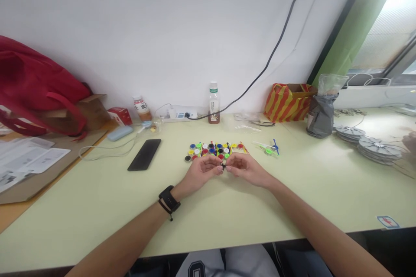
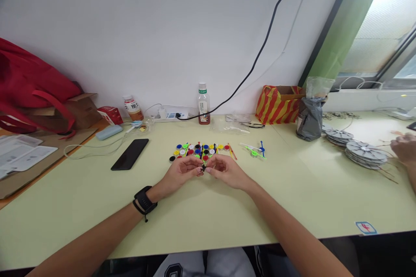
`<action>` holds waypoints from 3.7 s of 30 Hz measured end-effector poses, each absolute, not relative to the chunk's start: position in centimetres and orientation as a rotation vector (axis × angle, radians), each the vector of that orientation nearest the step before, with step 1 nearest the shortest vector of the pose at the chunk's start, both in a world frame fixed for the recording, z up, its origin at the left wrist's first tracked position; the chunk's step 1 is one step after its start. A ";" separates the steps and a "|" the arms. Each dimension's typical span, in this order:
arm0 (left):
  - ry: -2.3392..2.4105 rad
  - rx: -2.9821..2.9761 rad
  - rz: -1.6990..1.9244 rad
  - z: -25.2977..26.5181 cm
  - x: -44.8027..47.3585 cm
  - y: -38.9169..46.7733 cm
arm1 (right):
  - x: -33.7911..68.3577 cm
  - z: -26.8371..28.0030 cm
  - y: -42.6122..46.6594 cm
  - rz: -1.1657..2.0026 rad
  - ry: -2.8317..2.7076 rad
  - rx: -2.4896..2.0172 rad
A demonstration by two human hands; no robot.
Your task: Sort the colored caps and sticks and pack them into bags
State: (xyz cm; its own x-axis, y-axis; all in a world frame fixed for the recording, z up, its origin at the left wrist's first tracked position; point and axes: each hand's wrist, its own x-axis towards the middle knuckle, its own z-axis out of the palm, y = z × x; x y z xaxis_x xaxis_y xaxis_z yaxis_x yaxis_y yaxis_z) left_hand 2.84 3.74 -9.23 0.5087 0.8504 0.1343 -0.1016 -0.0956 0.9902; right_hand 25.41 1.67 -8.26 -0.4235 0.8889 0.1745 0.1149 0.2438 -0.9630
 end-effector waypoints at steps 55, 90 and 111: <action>0.714 1.495 0.914 -9.6 2.8 3.6 | 24.6 -9.0 1.6 1.263 -1.715 -0.946; 0.857 1.802 0.720 -9.9 2.6 4.0 | 35.0 -11.3 6.7 0.205 -1.743 -2.064; 0.855 1.837 0.717 -9.4 2.7 3.7 | 31.9 -11.0 5.5 0.230 -1.833 -1.964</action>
